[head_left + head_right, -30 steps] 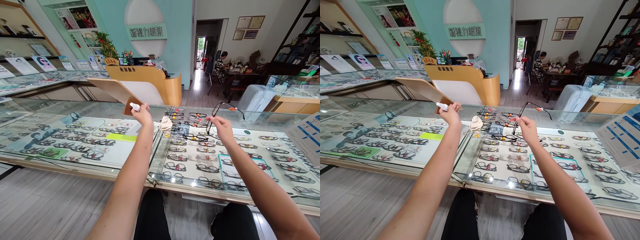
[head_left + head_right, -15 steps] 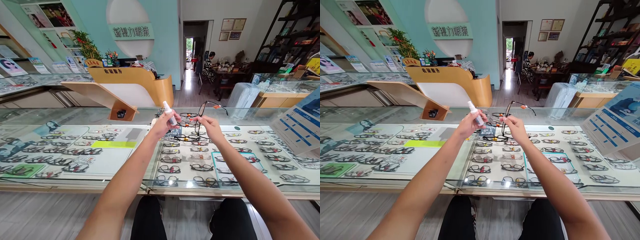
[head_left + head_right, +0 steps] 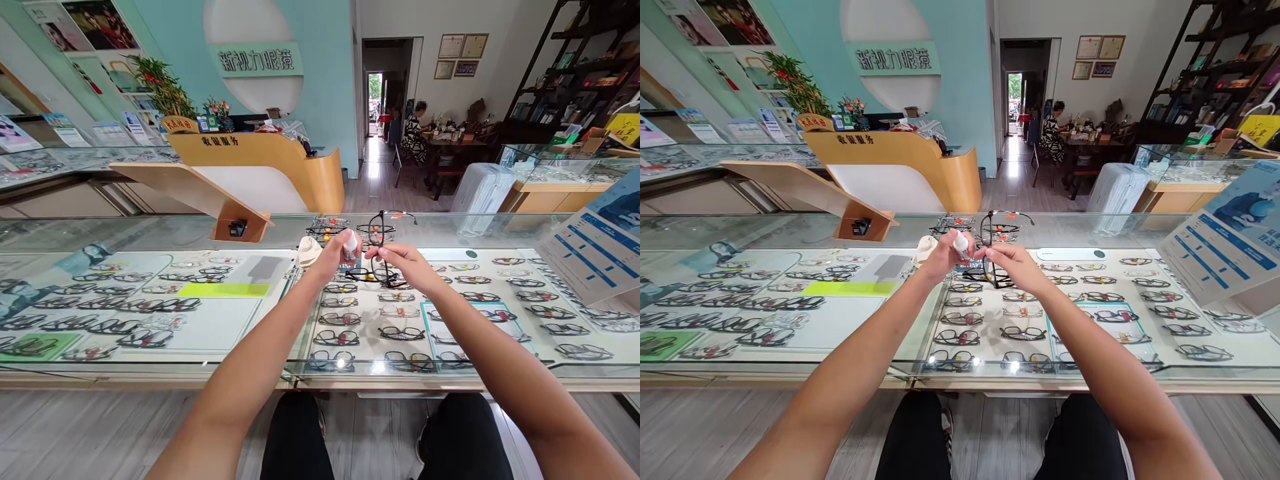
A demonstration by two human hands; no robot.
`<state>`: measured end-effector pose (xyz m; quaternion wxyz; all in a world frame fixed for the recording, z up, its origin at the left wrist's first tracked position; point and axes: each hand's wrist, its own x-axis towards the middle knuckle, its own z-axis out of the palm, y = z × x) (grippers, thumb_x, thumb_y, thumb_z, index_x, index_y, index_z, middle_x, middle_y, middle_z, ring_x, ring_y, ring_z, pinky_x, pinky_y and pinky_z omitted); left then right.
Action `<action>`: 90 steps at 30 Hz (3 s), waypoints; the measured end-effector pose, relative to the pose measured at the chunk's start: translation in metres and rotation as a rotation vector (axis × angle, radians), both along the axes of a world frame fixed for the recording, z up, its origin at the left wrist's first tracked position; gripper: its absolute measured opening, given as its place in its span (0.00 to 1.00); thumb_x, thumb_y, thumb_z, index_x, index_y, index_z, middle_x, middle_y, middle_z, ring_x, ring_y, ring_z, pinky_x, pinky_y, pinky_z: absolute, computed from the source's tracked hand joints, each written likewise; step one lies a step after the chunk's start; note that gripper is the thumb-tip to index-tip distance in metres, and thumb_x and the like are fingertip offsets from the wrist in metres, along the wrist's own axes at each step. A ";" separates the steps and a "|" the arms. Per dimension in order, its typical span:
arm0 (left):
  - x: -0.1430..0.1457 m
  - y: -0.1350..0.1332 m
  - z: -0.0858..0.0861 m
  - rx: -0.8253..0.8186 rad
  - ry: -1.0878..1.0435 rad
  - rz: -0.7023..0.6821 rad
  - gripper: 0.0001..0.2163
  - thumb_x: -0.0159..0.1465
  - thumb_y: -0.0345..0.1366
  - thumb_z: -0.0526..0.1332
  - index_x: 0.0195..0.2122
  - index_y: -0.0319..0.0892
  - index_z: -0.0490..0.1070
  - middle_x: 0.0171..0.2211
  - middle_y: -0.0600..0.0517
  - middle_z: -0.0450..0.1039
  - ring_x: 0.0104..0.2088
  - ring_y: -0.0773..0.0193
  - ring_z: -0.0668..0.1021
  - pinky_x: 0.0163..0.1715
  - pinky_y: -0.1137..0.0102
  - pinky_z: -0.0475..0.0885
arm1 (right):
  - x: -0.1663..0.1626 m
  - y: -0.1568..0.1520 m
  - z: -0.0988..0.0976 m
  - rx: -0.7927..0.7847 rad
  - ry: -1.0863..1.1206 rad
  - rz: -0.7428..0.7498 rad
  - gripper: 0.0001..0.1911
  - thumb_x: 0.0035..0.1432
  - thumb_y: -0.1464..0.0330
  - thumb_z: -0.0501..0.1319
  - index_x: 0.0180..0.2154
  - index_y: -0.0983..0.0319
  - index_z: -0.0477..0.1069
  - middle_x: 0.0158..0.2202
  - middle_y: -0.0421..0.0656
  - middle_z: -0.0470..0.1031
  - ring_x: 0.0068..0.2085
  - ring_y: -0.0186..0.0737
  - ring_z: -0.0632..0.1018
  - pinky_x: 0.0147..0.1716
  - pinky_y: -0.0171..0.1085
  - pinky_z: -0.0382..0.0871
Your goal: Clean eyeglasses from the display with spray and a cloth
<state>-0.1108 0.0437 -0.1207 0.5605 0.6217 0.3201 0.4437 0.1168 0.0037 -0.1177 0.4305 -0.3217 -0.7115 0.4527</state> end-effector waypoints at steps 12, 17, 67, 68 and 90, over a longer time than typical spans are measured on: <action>-0.003 -0.001 0.000 0.111 0.166 0.021 0.32 0.61 0.73 0.61 0.27 0.44 0.70 0.27 0.52 0.67 0.28 0.64 0.68 0.26 0.70 0.65 | -0.001 -0.003 0.000 -0.010 0.039 0.041 0.28 0.71 0.41 0.66 0.49 0.55 0.90 0.46 0.44 0.85 0.48 0.48 0.78 0.55 0.45 0.70; -0.004 -0.001 -0.001 0.199 0.284 0.018 0.32 0.63 0.72 0.58 0.26 0.45 0.67 0.27 0.52 0.66 0.28 0.63 0.66 0.26 0.69 0.62 | 0.002 0.005 -0.005 -0.094 0.236 -0.019 0.25 0.69 0.41 0.68 0.48 0.54 0.89 0.55 0.44 0.86 0.51 0.48 0.80 0.52 0.44 0.71; -0.107 0.054 -0.008 0.315 0.438 1.618 0.16 0.66 0.28 0.61 0.54 0.45 0.65 0.58 0.42 0.76 0.58 0.50 0.80 0.65 0.54 0.71 | 0.010 0.011 -0.001 -0.212 0.381 -0.035 0.23 0.64 0.45 0.73 0.47 0.57 0.88 0.54 0.47 0.87 0.47 0.45 0.81 0.47 0.42 0.75; -0.105 0.052 -0.006 0.341 0.491 1.492 0.12 0.67 0.29 0.61 0.51 0.45 0.67 0.53 0.44 0.78 0.54 0.52 0.81 0.63 0.56 0.72 | 0.010 0.011 -0.001 -0.213 0.386 -0.028 0.23 0.64 0.46 0.73 0.47 0.56 0.88 0.53 0.47 0.87 0.47 0.45 0.81 0.46 0.42 0.74; -0.088 0.040 0.018 0.044 0.341 0.782 0.13 0.58 0.51 0.61 0.32 0.47 0.66 0.28 0.53 0.70 0.32 0.58 0.74 0.32 0.66 0.69 | 0.009 0.006 0.003 -0.191 0.386 -0.059 0.22 0.65 0.46 0.72 0.46 0.57 0.88 0.54 0.48 0.87 0.46 0.46 0.80 0.47 0.43 0.74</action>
